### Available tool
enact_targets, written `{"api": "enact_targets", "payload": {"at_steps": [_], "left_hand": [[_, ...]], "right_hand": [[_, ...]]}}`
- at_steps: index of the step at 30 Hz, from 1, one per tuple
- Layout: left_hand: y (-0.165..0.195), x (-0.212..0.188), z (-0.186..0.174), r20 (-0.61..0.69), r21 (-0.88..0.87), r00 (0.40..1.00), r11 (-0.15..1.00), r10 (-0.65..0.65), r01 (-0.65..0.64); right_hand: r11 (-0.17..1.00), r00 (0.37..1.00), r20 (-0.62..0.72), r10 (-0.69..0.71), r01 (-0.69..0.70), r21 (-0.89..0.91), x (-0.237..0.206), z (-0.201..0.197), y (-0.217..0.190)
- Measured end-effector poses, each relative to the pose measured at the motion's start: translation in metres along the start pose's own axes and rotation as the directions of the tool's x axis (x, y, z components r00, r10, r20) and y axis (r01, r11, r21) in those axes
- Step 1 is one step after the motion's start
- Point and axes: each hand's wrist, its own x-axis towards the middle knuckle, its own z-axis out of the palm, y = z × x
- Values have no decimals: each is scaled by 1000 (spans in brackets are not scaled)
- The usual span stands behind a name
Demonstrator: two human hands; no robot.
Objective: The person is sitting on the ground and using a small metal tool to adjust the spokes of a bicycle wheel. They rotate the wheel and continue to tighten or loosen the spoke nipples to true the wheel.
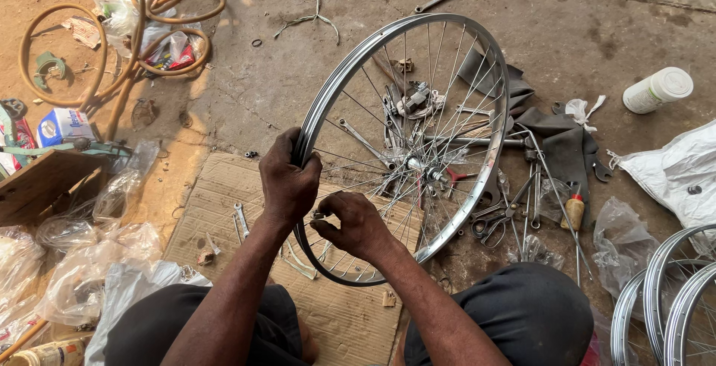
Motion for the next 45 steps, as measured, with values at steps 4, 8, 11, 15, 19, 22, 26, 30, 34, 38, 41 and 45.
{"api": "enact_targets", "payload": {"at_steps": [4, 8, 11, 15, 19, 22, 26, 30, 34, 38, 41, 45], "left_hand": [[4, 0, 1, -13, -22, 1000, 1000, -4, 3], [8, 0, 1, -30, -40, 1000, 999, -7, 6], [8, -1, 1, -22, -78, 999, 996, -44, 42], [4, -1, 3, 10, -261, 990, 955, -143, 141], [-1, -2, 4, -30, -295, 989, 947, -143, 128], [-4, -2, 5, -39, -283, 984, 946, -175, 158], [-5, -2, 6, -36, -275, 990, 954, -138, 123], [-5, -1, 4, -15, -304, 995, 949, -94, 85], [-3, 2, 3, 61, -297, 995, 951, -76, 91], [2, 2, 3, 72, -318, 994, 942, -87, 105], [5, 1, 1, 69, -337, 995, 937, -71, 90], [6, 0, -4, 47, -327, 999, 945, 24, -7]], "right_hand": [[1000, 1000, -22, -17, 17, -2, -2, -2, -2], [999, 999, -39, -32, 32, -5, -4, -3, -5], [1000, 999, -42, -30, 29, -11, -5, -4, -7], [1000, 999, -43, -2, 2, -3, -5, -6, -8], [999, 999, -43, 24, -22, 36, -7, -8, -9], [996, 996, -72, 51, -45, 73, -10, -6, -10], [994, 993, -97, 69, -60, 96, -12, 2, -10], [999, 986, -164, 12, -6, 39, -13, 9, -8], [976, 973, -205, 106, -62, 209, -15, 1, -13], [999, 928, -371, -45, 31, -41, -15, -21, -22], [983, 946, -305, -109, 58, -172, -5, -37, -23], [995, 980, -171, -102, 97, -33, 8, -39, -27]]}}
